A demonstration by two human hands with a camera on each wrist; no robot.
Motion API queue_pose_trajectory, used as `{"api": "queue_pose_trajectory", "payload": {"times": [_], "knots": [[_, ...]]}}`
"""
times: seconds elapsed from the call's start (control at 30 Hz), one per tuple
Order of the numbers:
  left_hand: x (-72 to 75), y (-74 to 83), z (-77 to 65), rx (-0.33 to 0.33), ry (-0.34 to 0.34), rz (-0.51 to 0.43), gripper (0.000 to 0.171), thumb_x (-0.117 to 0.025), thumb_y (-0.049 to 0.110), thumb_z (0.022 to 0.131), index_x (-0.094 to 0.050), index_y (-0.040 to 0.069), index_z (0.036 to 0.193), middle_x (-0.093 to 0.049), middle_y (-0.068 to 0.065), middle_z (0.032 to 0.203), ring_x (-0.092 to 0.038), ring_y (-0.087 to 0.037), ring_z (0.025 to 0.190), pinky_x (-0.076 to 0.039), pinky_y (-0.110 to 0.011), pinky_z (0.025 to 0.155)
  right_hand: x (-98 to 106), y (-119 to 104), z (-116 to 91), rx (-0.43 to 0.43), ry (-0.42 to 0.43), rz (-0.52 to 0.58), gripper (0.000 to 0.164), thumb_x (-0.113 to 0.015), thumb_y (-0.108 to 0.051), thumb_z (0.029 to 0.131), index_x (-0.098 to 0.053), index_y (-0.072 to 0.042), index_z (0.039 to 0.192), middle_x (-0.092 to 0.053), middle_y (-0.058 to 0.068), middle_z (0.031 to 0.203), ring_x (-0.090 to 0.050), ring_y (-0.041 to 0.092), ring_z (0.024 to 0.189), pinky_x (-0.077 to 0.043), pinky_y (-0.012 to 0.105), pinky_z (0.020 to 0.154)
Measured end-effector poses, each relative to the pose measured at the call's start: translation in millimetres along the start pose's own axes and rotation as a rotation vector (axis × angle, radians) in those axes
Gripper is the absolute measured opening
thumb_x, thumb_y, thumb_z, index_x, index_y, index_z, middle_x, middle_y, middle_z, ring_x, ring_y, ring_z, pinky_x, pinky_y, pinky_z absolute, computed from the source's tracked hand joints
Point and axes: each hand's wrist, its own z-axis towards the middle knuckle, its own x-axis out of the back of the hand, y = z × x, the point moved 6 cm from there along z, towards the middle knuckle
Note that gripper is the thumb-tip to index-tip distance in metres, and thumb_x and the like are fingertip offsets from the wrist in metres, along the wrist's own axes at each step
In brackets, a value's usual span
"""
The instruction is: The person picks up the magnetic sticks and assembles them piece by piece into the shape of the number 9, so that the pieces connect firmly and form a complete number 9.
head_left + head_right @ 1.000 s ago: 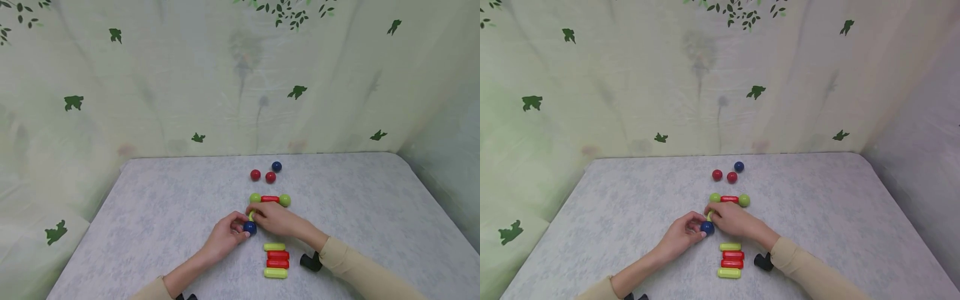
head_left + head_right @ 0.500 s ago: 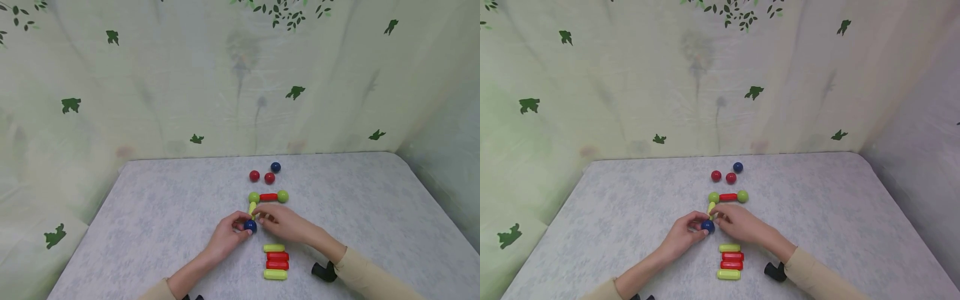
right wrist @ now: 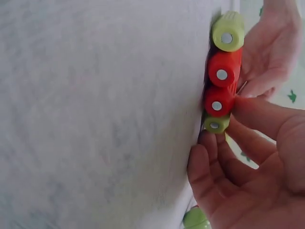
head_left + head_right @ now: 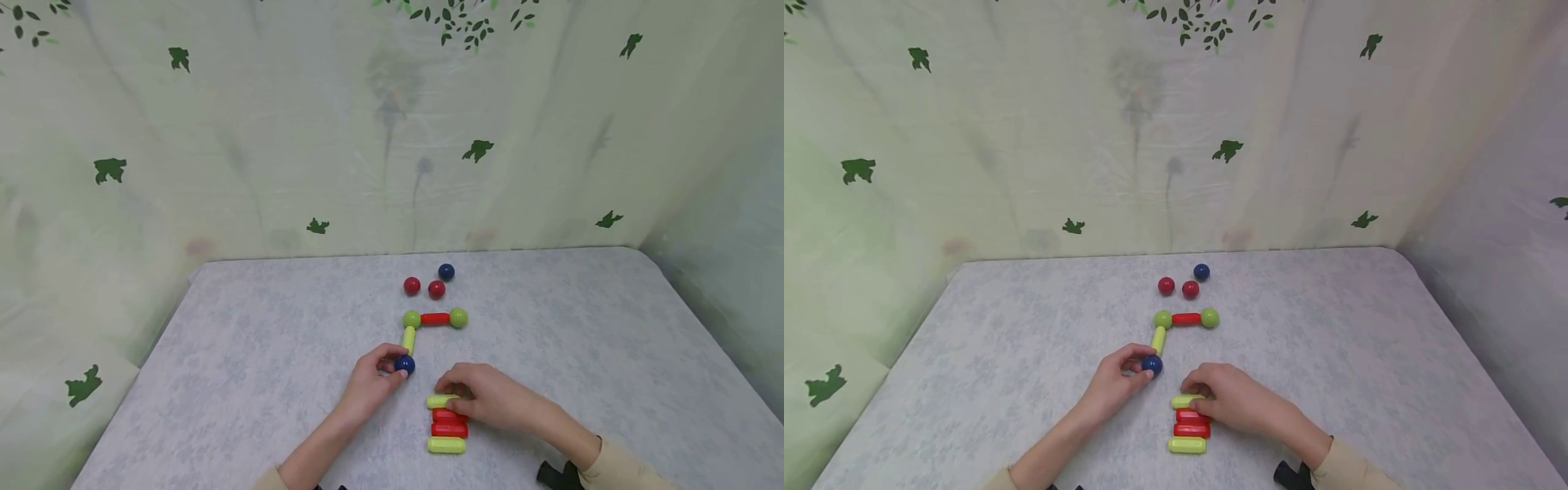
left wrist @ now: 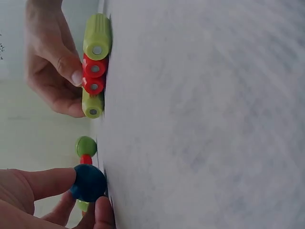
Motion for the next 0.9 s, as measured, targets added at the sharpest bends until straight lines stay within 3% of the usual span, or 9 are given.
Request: {"api": "queue_pose_trajectory", "payload": {"times": [0.13,0.4,0.63,0.9], "knots": [[0.1,-1.3,-0.8,0.029,0.005,-0.022,0.033,-0.069,0.001,0.088,-0.065,0.008,0.12,-0.058,-0.007,0.098,-0.05,-0.022,0.089,-0.043,-0.029,0.068,3,0,2,-0.021,0.043,-0.044,0.019,-0.068,-0.019,0.093,-0.07,-0.019,0.112,-0.06,-0.015,0.095,-0.054,0.008,0.083,-0.049,0.028,0.075],[-0.3,-1.9,0.9,0.029,0.016,-0.048,0.032,-0.068,-0.001,0.086,-0.066,0.006,0.118,-0.059,-0.008,0.098,-0.05,-0.022,0.09,-0.043,-0.03,0.07,21,-5,17,0.052,0.207,-0.162,0.019,-0.066,-0.014,0.094,-0.069,-0.019,0.112,-0.058,-0.013,0.095,-0.053,0.009,0.083,-0.048,0.03,0.075],[-2.2,-1.6,1.2,0.039,0.016,-0.066,0.032,-0.068,-0.001,0.086,-0.066,0.006,0.118,-0.058,-0.008,0.097,-0.049,-0.022,0.09,-0.043,-0.029,0.069,20,-9,25,0.125,0.212,-0.119,0.02,-0.065,-0.01,0.094,-0.069,-0.018,0.112,-0.058,-0.011,0.097,-0.054,0.01,0.083,-0.048,0.029,0.074],[-1.7,-1.5,-0.5,0.064,0.024,-0.07,0.033,-0.069,-0.001,0.087,-0.066,0.007,0.119,-0.057,-0.008,0.1,-0.049,-0.023,0.092,-0.043,-0.031,0.07,21,-4,17,0.106,0.245,-0.065,0.026,-0.064,-0.006,0.093,-0.067,-0.015,0.117,-0.061,-0.008,0.104,-0.057,0.01,0.09,-0.05,0.029,0.079]]}}
